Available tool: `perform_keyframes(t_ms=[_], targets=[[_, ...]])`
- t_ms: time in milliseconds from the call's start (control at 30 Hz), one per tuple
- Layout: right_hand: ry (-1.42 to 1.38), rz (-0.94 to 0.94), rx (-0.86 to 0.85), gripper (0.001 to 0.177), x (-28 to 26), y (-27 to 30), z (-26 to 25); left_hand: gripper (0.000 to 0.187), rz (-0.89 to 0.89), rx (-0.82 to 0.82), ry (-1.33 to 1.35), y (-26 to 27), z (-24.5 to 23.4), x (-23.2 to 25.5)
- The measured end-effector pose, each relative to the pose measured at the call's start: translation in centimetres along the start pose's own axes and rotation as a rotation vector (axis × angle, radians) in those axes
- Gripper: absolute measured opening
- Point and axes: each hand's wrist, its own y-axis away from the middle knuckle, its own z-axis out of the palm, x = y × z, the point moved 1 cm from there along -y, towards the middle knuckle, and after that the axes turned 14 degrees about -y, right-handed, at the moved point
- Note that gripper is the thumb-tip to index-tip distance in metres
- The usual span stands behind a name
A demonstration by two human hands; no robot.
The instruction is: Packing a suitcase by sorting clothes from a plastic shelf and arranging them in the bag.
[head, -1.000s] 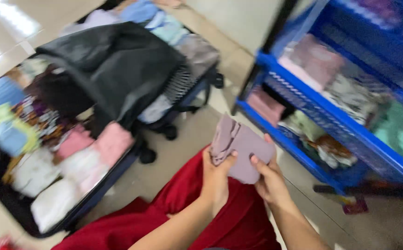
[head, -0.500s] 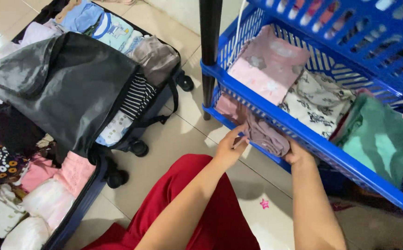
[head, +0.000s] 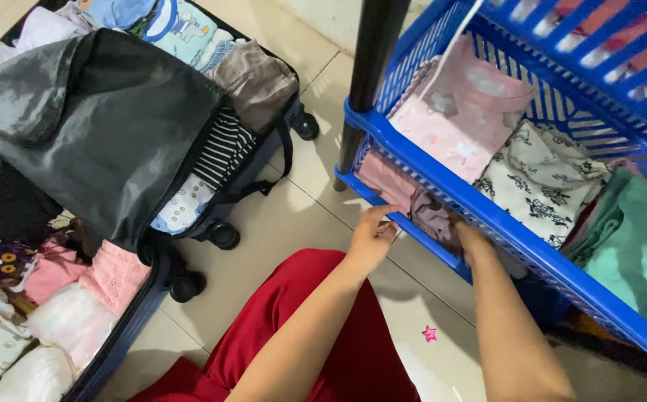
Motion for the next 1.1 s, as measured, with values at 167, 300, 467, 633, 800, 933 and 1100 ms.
perform_keyframes(t_ms=[167, 300, 467, 633, 800, 933, 1100], targets=[[0.465, -0.300, -0.026, 0.088, 0.6, 0.3, -3.3, 0.039, -0.045, -0.008, -0.063, 0.3, -0.7, 1.6], [0.706, -0.607, -0.062, 0.084, -4.1, 5.4, -5.4, 0.038, -0.033, 0.020, -0.072, 0.6, -0.5, 1.9], [0.643, -0.892, -0.473, 0.058, -7.3, 6.6, -0.2, 0.039, -0.090, -0.004, -0.087, 1.1, -0.7, 2.4], [1.080, -1.084, -0.452, 0.055, -7.6, 4.0, 3.1, 0.039, -0.013, 0.022, -0.037, 0.2, -0.2, 1.1], [0.690, -0.978, -0.593, 0.053, -6.0, 3.6, 1.6, 0.045, -0.047, 0.008, -0.047, 1.0, -0.5, 1.5], [0.409, -0.877, -0.657, 0.054, -4.4, 3.1, 1.1, 0.042, -0.020, 0.107, -0.158, 1.1, 0.0, 0.9], [0.873, -1.081, -0.470, 0.073, -2.7, -1.9, 2.3, 0.044, 0.206, 0.257, -0.259, 0.6, 1.4, -1.5]])
